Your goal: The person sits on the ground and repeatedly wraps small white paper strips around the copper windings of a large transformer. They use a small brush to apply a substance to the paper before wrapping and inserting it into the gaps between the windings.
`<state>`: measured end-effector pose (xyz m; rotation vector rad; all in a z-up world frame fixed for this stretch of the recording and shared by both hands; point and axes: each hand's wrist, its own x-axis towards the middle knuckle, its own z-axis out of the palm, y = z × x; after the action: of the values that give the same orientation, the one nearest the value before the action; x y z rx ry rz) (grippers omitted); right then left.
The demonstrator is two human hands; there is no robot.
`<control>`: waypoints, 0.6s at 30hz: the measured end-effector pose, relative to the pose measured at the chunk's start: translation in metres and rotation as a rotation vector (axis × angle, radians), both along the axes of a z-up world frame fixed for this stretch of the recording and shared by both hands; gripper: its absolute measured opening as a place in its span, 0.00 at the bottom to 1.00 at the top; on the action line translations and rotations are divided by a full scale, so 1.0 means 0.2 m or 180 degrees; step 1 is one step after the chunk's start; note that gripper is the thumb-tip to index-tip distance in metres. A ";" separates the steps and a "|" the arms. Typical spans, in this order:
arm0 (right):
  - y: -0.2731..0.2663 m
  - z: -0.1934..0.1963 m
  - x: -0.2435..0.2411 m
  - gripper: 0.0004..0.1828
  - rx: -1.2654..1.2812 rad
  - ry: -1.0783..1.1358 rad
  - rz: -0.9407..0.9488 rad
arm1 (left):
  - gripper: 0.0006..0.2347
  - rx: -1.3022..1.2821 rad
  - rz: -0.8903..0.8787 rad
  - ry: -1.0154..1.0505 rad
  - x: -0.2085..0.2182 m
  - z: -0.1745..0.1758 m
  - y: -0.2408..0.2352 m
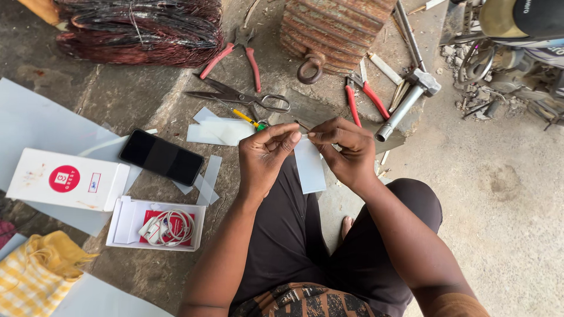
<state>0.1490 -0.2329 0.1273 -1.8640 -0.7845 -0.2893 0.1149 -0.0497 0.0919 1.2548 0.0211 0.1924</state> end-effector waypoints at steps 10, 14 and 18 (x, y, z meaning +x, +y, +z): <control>-0.16 0.10 -0.09 0.09 0.0031 -0.0320 -0.0255 | 0.08 0.1157 0.0342 -0.1110 -0.06 0.12 -0.15; -0.19 0.12 -0.11 0.09 0.0095 -0.0492 -0.0414 | 0.11 0.0157 -0.0362 -0.0619 -0.05 0.13 -0.20; -0.22 0.16 -0.14 0.09 0.0109 -0.0925 -0.0559 | 0.10 0.0140 -0.0341 -0.0461 -0.07 0.16 -0.26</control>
<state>0.1207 -0.2762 0.1593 -1.8848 -0.8043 -0.6931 0.1012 -0.1018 0.1239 1.2797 -0.1756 0.1913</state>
